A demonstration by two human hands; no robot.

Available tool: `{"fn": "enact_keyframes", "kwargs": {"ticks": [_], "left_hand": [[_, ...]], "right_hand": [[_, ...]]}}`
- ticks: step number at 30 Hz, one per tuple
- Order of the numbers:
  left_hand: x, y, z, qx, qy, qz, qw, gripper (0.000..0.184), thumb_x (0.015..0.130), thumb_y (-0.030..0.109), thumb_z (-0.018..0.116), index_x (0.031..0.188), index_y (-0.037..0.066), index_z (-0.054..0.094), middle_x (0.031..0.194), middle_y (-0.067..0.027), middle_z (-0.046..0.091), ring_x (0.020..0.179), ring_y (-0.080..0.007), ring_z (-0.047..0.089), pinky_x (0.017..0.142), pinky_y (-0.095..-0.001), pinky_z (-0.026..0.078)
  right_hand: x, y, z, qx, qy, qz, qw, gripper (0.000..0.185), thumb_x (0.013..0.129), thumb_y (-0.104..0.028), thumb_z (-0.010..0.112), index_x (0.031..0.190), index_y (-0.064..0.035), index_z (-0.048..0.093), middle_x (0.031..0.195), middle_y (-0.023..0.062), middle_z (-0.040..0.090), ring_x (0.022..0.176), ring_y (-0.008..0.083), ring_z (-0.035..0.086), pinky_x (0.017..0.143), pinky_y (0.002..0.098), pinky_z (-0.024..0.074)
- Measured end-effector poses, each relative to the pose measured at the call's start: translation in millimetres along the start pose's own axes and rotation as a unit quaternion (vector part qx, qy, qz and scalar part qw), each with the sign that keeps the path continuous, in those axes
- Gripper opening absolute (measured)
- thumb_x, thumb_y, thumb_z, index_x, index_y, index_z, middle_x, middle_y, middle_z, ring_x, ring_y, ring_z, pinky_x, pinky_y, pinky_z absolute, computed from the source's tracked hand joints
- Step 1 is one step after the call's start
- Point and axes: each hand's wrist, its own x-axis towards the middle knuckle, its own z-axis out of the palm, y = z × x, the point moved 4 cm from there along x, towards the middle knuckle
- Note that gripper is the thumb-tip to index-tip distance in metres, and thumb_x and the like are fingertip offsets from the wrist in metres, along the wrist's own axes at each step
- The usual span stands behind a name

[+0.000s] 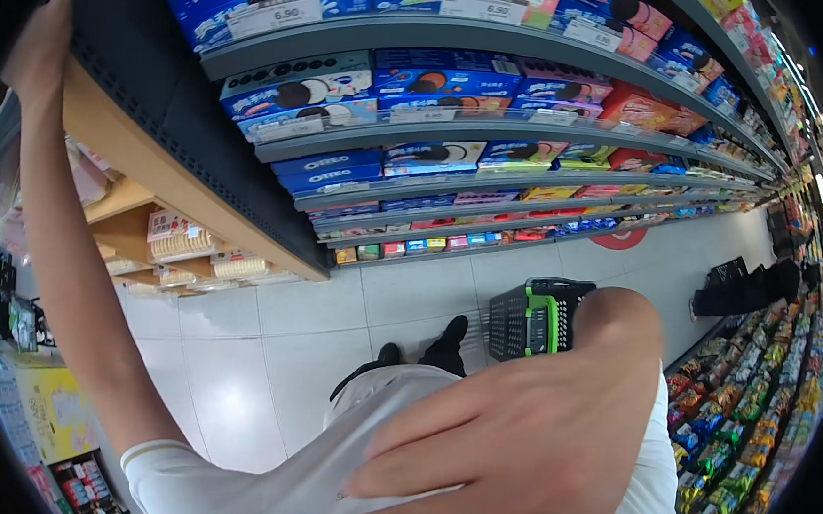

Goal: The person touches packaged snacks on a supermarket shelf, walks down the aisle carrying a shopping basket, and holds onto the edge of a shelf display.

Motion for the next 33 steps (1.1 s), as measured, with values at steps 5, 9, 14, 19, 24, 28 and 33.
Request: {"fn": "enact_keyframes", "kwargs": {"ticks": [5, 9, 14, 19, 24, 28, 33], "left_hand": [[23.2, 10.2, -101.0, -0.314, 0.171, -0.196, 0.913, 0.046, 0.093, 0.035, 0.059, 0.121, -0.001, 0.056, 0.115, -0.0177, 0.062, 0.104, -0.0315, 0.061, 0.081, -0.0483, 0.05], [-13.5, 11.3, 60.8, -0.014, -0.09, 0.086, 0.992, 0.046, 0.099, 0.023, 0.043, 0.144, 0.031, 0.038, 0.126, -0.0113, 0.062, 0.103, -0.0313, 0.065, 0.075, -0.0373, 0.055], [11.0, -1.7, -36.9, -0.186, -0.063, -0.172, 0.965, 0.049, 0.094, 0.045, 0.05, 0.136, 0.02, 0.051, 0.124, -0.0135, 0.063, 0.101, -0.033, 0.066, 0.079, -0.0388, 0.054], [15.5, 29.4, -30.4, -0.181, 0.079, -0.111, 0.974, 0.043, 0.095, 0.024, 0.05, 0.138, 0.02, 0.047, 0.117, -0.0134, 0.065, 0.091, -0.031, 0.068, 0.07, -0.041, 0.054], [20.5, 10.6, -70.3, -0.308, -0.02, -0.244, 0.919, 0.039, 0.097, 0.025, 0.054, 0.131, 0.006, 0.055, 0.124, -0.0192, 0.06, 0.112, -0.0279, 0.06, 0.099, -0.034, 0.044], [7.3, 18.2, -39.0, 0.011, -0.078, 0.013, 0.997, 0.051, 0.093, 0.004, 0.049, 0.143, 0.016, 0.044, 0.127, -0.0149, 0.059, 0.114, -0.0243, 0.06, 0.099, -0.0328, 0.044], [-8.8, 14.4, 1.2, -0.135, -0.033, -0.01, 0.99, 0.047, 0.092, 0.005, 0.052, 0.137, 0.016, 0.051, 0.116, -0.0105, 0.066, 0.102, -0.0213, 0.066, 0.09, -0.0315, 0.049]], "right_hand": [[19.7, 9.2, -8.7, 0.178, -0.191, 0.112, 0.959, 0.033, 0.087, -0.023, 0.056, 0.118, -0.0099, 0.058, 0.085, 0.0125, 0.064, 0.073, 0.0263, 0.062, 0.058, 0.0402, 0.0469], [50.9, 5.6, -45.5, 0.296, -0.362, 0.296, 0.833, 0.028, 0.088, -0.016, 0.056, 0.113, -0.0045, 0.061, 0.088, 0.0111, 0.067, 0.07, 0.0252, 0.062, 0.055, 0.0384, 0.0481], [-7.0, -2.0, 1.6, 0.062, 0.211, -0.096, 0.971, 0.044, 0.082, -0.007, 0.062, 0.124, 0.0049, 0.055, 0.103, 0.0174, 0.067, 0.066, 0.0266, 0.062, 0.05, 0.0359, 0.05], [-14.6, 7.1, -0.4, -0.015, 0.095, -0.163, 0.982, 0.051, 0.08, -0.008, 0.065, 0.127, 0.0067, 0.053, 0.112, 0.0227, 0.064, 0.066, 0.0296, 0.064, 0.047, 0.0361, 0.0504], [-22.4, -0.1, -41.8, 0.113, -0.031, 0.018, 0.993, 0.023, 0.096, -0.01, 0.05, 0.108, -0.0071, 0.069, 0.115, 0.0167, 0.067, 0.1, 0.0276, 0.067, 0.085, 0.0393, 0.0523], [-93.1, 63.0, -47.0, -0.164, 0.067, 0.154, 0.972, 0.045, 0.09, -0.016, 0.061, 0.131, 0.0012, 0.053, 0.121, 0.0167, 0.063, 0.105, 0.0319, 0.065, 0.083, 0.037, 0.053], [-339.2, 202.7, -25.0, -0.42, 0.28, 0.491, 0.71, 0.058, 0.081, -0.021, 0.071, 0.13, 0.0021, 0.05, 0.129, 0.0214, 0.055, 0.116, 0.0368, 0.055, 0.099, 0.0415, 0.0438]]}}
